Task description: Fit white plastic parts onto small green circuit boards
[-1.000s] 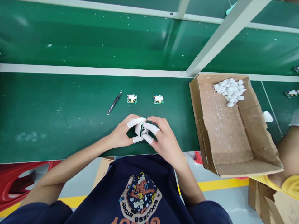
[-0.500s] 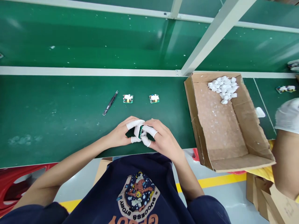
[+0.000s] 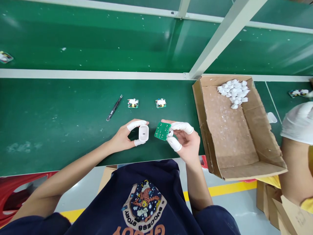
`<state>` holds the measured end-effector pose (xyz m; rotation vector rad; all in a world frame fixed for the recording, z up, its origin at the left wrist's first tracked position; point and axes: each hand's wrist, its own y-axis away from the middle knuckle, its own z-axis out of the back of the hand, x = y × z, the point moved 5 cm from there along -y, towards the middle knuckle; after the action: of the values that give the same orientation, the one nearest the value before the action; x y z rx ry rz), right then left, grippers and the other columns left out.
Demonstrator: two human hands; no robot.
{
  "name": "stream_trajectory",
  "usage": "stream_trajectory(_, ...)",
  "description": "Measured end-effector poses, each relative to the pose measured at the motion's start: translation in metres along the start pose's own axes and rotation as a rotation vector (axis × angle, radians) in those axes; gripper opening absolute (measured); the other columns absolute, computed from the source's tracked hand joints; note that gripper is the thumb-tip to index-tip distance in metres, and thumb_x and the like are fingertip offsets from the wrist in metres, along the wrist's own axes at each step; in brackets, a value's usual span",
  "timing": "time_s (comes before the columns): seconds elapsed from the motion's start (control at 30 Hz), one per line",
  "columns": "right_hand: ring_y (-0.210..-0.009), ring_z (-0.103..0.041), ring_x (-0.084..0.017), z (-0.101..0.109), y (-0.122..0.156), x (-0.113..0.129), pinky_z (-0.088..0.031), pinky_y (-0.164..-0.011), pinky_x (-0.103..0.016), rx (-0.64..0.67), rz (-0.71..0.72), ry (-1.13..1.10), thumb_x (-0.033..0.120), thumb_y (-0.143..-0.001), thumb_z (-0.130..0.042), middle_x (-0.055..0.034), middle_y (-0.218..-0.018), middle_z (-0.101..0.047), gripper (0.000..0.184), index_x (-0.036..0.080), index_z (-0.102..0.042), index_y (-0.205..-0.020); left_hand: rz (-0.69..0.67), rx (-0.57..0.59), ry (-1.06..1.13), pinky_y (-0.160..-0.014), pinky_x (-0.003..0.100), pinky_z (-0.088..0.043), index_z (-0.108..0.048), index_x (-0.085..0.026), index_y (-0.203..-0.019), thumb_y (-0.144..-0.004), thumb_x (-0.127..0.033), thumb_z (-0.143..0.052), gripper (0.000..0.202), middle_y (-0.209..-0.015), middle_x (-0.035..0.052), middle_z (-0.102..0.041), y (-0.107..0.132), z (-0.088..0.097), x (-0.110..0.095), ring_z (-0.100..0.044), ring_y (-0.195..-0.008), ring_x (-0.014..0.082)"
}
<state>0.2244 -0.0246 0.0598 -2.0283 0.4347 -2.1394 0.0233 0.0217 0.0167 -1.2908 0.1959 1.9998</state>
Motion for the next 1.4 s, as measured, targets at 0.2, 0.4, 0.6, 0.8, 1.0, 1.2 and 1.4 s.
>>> stream_trajectory(0.2, -0.097, -0.067, -0.025, -0.013, 0.000, -0.007, -0.055, -0.079, -0.040, 0.022, -0.001, 0.155, 0.020, -0.081, -0.067, -0.0063, -0.101, -0.067, 0.020, 0.024, -0.059, -0.099, 0.084, 0.090, -0.200, -0.107, 0.051, -0.039, -0.040, -0.020, -0.135, -0.080, -0.028, -0.069, 0.062, -0.134, 0.0142, -0.050, 0.001, -0.011, 0.013, -0.038, -0.134, 0.0294)
stream_trajectory(0.4, -0.087, -0.064, -0.018, -0.038, 0.002, -0.003, -0.054, -0.080, -0.037, 0.157, 0.105, 0.316, 0.019, -0.081, -0.068, -0.0070, -0.108, -0.065, 0.030, 0.023, -0.058, -0.109, -0.059, -0.053, -0.197, -0.102, 0.054, -0.035, -0.040, -0.025, -0.137, -0.077, -0.041, -0.073, 0.071, -0.125, 0.0124, -0.056, 0.000, -0.001, 0.001, -0.040, -0.127, 0.0315)
stream_trajectory(0.6, -0.084, -0.063, -0.019, -0.058, -0.002, 0.008, -0.054, -0.071, -0.035, 0.145, 0.241, 0.343, 0.029, -0.084, -0.067, -0.0062, -0.097, -0.064, 0.026, 0.024, -0.058, -0.109, -0.069, -0.077, 0.163, -0.094, 0.040, -0.044, -0.049, -0.030, -0.133, -0.079, -0.037, -0.072, 0.060, -0.122, 0.0090, -0.060, 0.002, 0.003, -0.006, -0.055, -0.111, 0.0244)
stream_trajectory(0.8, -0.090, -0.057, -0.022, -0.064, -0.001, 0.014, -0.052, -0.074, -0.039, 0.114, 0.303, 0.449, 0.037, -0.086, -0.064, -0.0072, -0.099, -0.057, 0.038, 0.027, -0.055, -0.122, 0.059, -0.140, 0.609, -0.091, 0.036, -0.050, -0.061, -0.025, -0.122, -0.072, -0.038, -0.078, 0.054, -0.109, 0.0070, -0.068, 0.004, 0.000, 0.002, -0.064, -0.100, 0.0225)
stream_trajectory(1.0, -0.107, -0.053, -0.025, -0.065, 0.002, 0.016, -0.052, -0.085, -0.042, 0.230, 0.347, 0.505, 0.038, -0.081, -0.070, -0.0102, -0.119, -0.050, 0.060, 0.028, -0.043, -0.135, 0.103, -0.141, 0.686, -0.084, 0.032, -0.053, -0.066, -0.021, -0.112, -0.065, -0.029, -0.083, 0.050, -0.094, 0.0056, -0.071, 0.000, 0.008, 0.000, -0.067, -0.088, 0.0204)
stream_trajectory(1.2, -0.103, -0.054, -0.023, -0.063, 0.001, 0.021, -0.052, -0.083, -0.039, 0.209, 0.461, 0.622, 0.028, -0.081, -0.071, -0.0106, -0.114, -0.054, 0.049, 0.023, -0.049, -0.125, 0.147, -0.086, 0.666, -0.092, 0.035, -0.051, -0.066, -0.018, -0.110, -0.067, -0.030, -0.081, 0.047, -0.105, 0.0098, -0.070, 0.000, 0.009, 0.000, -0.065, -0.101, 0.0248)
stream_trajectory(1.4, -0.101, -0.056, -0.022, -0.062, 0.002, 0.020, -0.053, -0.079, -0.037, 0.180, 0.498, 0.627, 0.031, -0.084, -0.068, -0.0083, -0.110, -0.055, 0.040, 0.027, -0.051, -0.121, 0.158, -0.091, 0.658, -0.089, 0.033, -0.052, -0.066, -0.018, -0.109, -0.066, -0.028, -0.082, 0.047, -0.102, 0.0089, -0.071, 0.000, 0.009, 0.003, -0.066, -0.099, 0.0239)
